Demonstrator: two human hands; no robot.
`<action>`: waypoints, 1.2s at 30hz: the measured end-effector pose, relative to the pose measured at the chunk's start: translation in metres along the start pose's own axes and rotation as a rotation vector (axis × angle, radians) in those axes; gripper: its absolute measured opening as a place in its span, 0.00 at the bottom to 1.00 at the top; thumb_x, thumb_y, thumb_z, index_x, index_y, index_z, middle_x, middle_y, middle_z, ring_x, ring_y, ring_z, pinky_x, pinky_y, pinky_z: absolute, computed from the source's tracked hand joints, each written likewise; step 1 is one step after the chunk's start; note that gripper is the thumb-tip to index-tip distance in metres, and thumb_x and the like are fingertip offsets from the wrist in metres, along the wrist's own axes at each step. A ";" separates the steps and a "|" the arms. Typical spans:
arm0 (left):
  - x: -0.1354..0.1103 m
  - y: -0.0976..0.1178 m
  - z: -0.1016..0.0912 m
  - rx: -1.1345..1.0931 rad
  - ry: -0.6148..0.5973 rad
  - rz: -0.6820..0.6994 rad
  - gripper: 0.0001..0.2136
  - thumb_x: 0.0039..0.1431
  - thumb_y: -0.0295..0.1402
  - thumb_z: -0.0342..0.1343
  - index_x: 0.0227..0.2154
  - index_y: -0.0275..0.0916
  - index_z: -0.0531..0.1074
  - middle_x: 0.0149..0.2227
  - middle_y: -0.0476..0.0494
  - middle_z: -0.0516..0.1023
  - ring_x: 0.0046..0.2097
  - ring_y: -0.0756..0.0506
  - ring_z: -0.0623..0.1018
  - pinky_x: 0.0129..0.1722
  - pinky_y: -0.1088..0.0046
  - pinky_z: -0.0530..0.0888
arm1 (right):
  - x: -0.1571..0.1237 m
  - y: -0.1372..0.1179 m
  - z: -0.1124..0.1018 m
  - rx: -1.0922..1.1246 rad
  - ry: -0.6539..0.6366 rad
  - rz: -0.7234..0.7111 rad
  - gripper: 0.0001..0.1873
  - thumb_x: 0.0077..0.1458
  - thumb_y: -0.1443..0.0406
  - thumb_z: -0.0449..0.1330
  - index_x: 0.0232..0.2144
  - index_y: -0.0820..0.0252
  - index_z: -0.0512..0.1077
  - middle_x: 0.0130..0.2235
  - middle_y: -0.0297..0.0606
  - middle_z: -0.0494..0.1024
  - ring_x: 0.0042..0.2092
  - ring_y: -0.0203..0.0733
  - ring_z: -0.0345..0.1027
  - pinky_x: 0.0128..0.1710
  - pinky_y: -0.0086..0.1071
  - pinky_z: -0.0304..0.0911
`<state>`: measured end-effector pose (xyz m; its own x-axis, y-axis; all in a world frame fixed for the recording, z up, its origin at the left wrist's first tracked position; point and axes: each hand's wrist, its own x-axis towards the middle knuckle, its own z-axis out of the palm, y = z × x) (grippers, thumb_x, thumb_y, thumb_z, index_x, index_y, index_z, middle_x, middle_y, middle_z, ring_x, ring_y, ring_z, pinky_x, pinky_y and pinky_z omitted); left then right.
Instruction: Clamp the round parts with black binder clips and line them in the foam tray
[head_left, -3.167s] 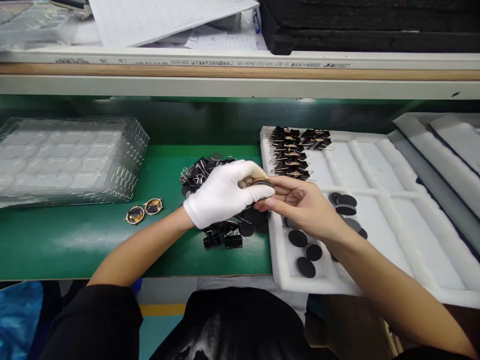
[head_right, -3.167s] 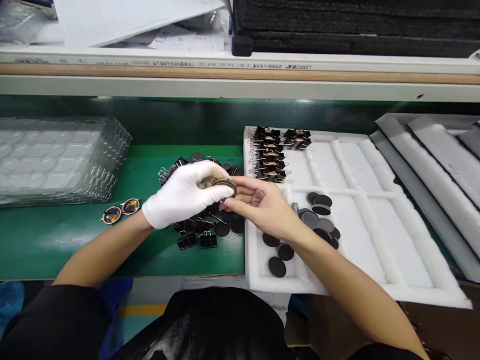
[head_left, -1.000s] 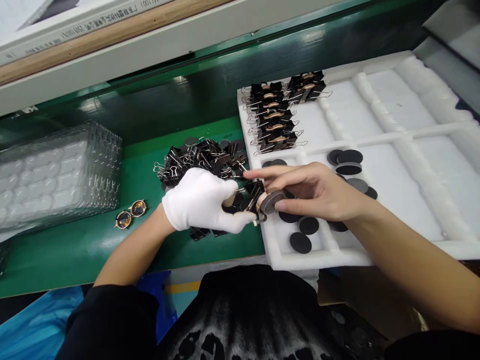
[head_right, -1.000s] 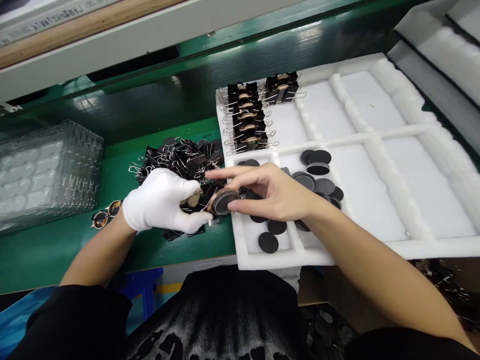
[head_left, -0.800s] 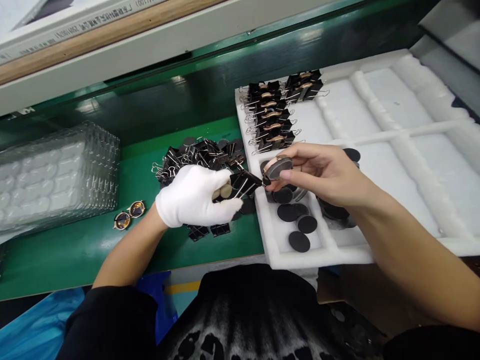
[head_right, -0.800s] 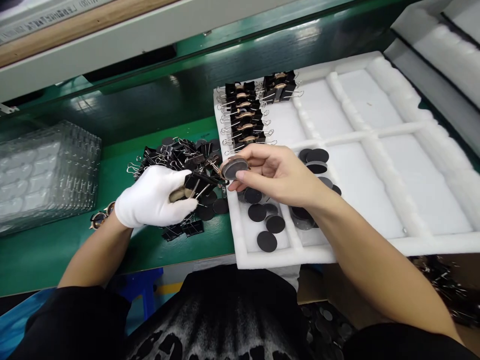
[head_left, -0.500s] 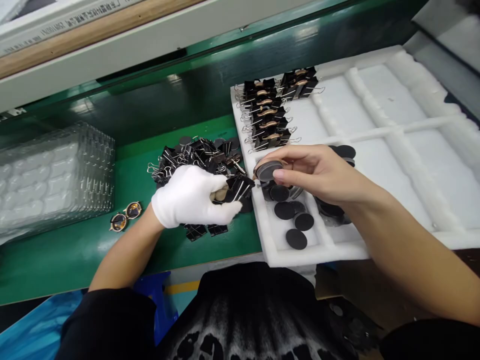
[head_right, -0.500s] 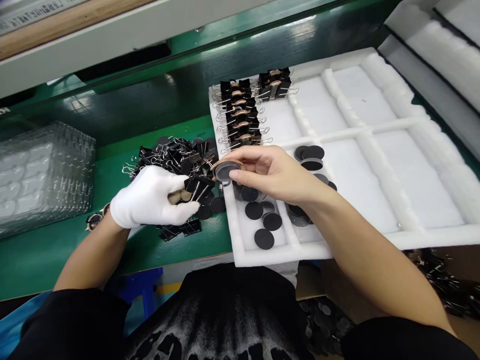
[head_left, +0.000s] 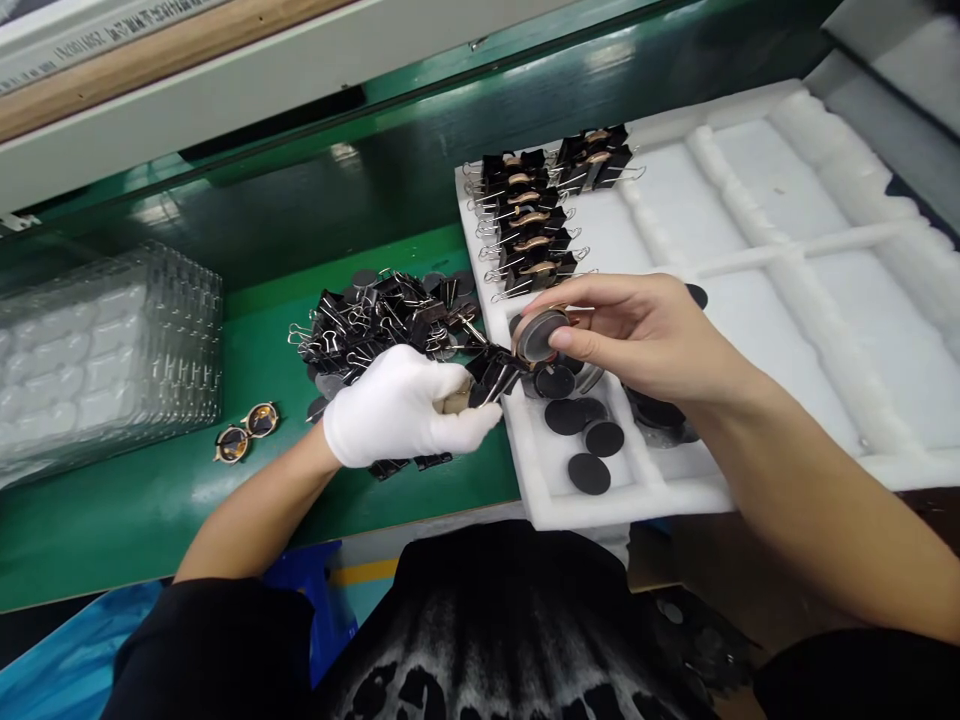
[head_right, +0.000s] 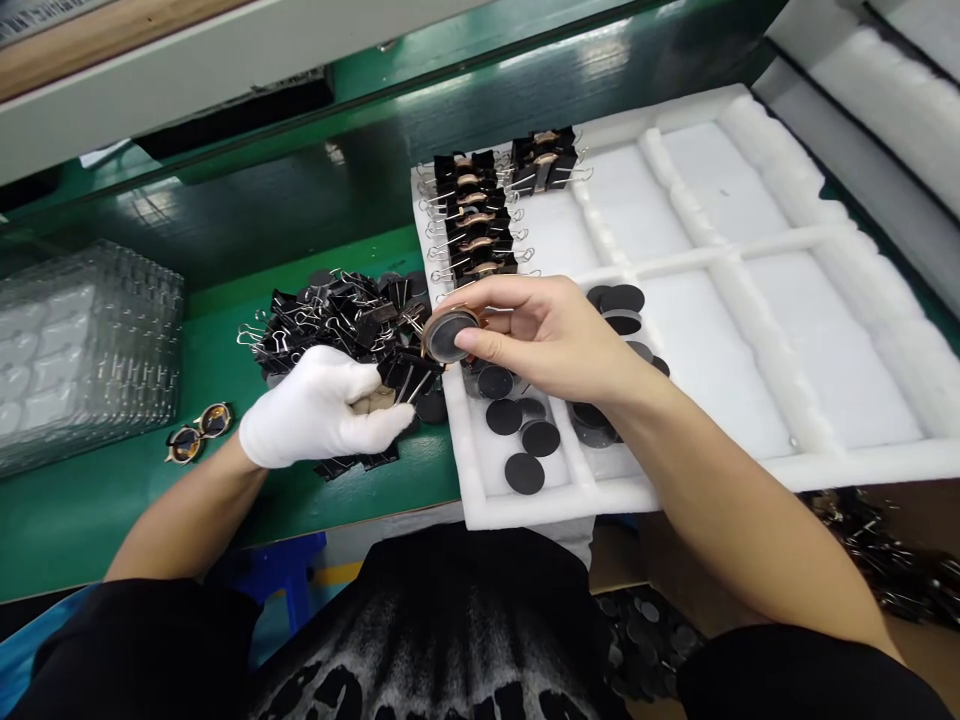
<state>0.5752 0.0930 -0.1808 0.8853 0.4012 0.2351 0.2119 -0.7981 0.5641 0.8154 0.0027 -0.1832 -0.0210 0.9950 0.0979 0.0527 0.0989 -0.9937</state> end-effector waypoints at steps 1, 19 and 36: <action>0.000 0.002 0.003 -0.004 0.015 0.006 0.23 0.57 0.36 0.60 0.16 0.39 0.51 0.16 0.59 0.48 0.22 0.56 0.48 0.20 0.76 0.50 | 0.000 0.000 0.000 -0.003 0.007 -0.013 0.12 0.60 0.59 0.71 0.45 0.52 0.83 0.44 0.38 0.85 0.43 0.44 0.81 0.49 0.40 0.78; 0.001 0.015 -0.003 0.039 -0.288 -0.237 0.21 0.64 0.49 0.55 0.22 0.40 0.67 0.17 0.55 0.65 0.20 0.53 0.64 0.25 0.74 0.60 | 0.000 0.001 0.003 0.022 0.005 0.031 0.11 0.57 0.62 0.71 0.44 0.52 0.82 0.43 0.35 0.84 0.45 0.42 0.79 0.49 0.36 0.76; 0.008 -0.025 -0.022 0.759 0.179 -0.431 0.16 0.69 0.41 0.50 0.27 0.39 0.72 0.30 0.42 0.76 0.29 0.46 0.74 0.29 0.66 0.57 | 0.006 0.008 0.015 0.669 0.097 0.571 0.13 0.48 0.62 0.75 0.37 0.53 0.80 0.36 0.34 0.79 0.34 0.37 0.72 0.32 0.30 0.73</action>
<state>0.5682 0.1259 -0.1754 0.6009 0.7487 0.2800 0.7848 -0.6191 -0.0290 0.8008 0.0096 -0.1914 -0.0834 0.8897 -0.4488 -0.5669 -0.4127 -0.7129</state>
